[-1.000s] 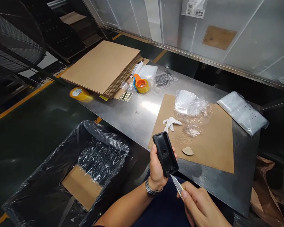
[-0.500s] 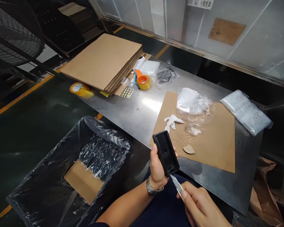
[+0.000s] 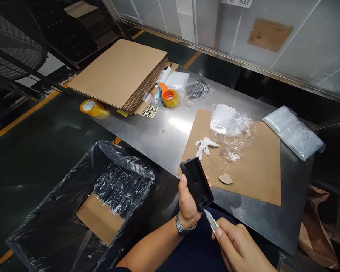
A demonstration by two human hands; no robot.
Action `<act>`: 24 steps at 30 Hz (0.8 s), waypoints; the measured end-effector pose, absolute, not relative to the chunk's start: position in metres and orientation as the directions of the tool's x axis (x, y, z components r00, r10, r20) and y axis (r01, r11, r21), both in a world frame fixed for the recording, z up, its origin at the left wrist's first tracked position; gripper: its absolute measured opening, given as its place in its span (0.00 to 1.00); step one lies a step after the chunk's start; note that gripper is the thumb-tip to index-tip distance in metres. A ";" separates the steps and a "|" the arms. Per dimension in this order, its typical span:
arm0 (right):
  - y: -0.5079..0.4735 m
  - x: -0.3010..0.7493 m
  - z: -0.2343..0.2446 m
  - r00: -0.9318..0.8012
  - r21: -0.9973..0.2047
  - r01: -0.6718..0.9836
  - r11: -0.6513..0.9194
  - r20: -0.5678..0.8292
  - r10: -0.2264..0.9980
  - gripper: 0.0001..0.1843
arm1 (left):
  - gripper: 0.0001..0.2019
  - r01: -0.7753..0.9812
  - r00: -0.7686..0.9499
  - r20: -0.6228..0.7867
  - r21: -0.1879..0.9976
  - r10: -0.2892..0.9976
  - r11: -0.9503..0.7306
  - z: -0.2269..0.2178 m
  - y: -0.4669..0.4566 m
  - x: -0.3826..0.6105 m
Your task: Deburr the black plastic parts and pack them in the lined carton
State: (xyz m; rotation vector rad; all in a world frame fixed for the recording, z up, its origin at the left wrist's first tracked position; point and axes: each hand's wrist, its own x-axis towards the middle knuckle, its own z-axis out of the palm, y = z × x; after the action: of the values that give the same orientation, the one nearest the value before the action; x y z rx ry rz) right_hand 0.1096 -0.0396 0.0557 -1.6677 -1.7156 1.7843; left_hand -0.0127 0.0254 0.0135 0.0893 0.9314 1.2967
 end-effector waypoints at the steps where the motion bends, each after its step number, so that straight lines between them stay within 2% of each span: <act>1: -0.040 0.109 0.055 -0.366 -0.771 0.543 -0.334 -0.575 0.732 0.19 | 0.24 -0.777 -0.033 -0.532 0.546 0.846 0.313 0.014 0.025 -0.013; 8: -0.047 0.103 0.049 -0.333 -0.767 0.513 -0.385 -0.591 0.735 0.18 | 0.23 -0.770 -0.102 -0.556 0.569 0.825 0.288 0.014 0.025 -0.012; 15: -0.041 0.103 0.050 -0.446 -0.790 0.461 -0.405 -0.601 0.664 0.19 | 0.23 -0.791 -0.145 -0.551 0.563 0.822 0.238 0.013 0.024 -0.012; 17: -0.041 0.105 0.052 -0.450 -0.800 0.478 -0.362 -0.577 0.681 0.19 | 0.22 -0.803 -0.168 -0.543 0.559 0.823 0.206 0.014 0.025 -0.012; 19: -0.042 0.107 0.054 -0.399 -0.801 0.570 -0.185 -0.466 0.790 0.17 | 0.22 -0.808 -0.203 -0.524 0.567 0.827 0.161 0.015 0.025 -0.012; 20: -0.043 0.108 0.055 -0.375 -0.773 0.632 -0.045 -0.356 0.856 0.15 | 0.21 -0.806 -0.221 -0.512 0.576 0.830 0.141 0.015 0.026 -0.011; 22: -0.045 0.108 0.055 -0.375 -0.625 0.739 0.253 -0.070 0.924 0.13 | 0.21 -0.793 -0.258 -0.490 0.600 0.832 0.108 0.016 0.026 -0.011; 24: -0.046 0.107 0.054 -0.424 -0.416 0.789 0.451 0.163 0.891 0.12 | 0.22 -0.775 -0.301 -0.464 0.628 0.833 0.070 0.017 0.027 -0.010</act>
State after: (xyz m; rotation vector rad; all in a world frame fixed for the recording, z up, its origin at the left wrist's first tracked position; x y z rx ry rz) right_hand 0.1066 -0.0461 0.0544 -1.4248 -2.3483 0.3930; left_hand -0.0097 0.0269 0.0166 0.0786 1.0047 1.5856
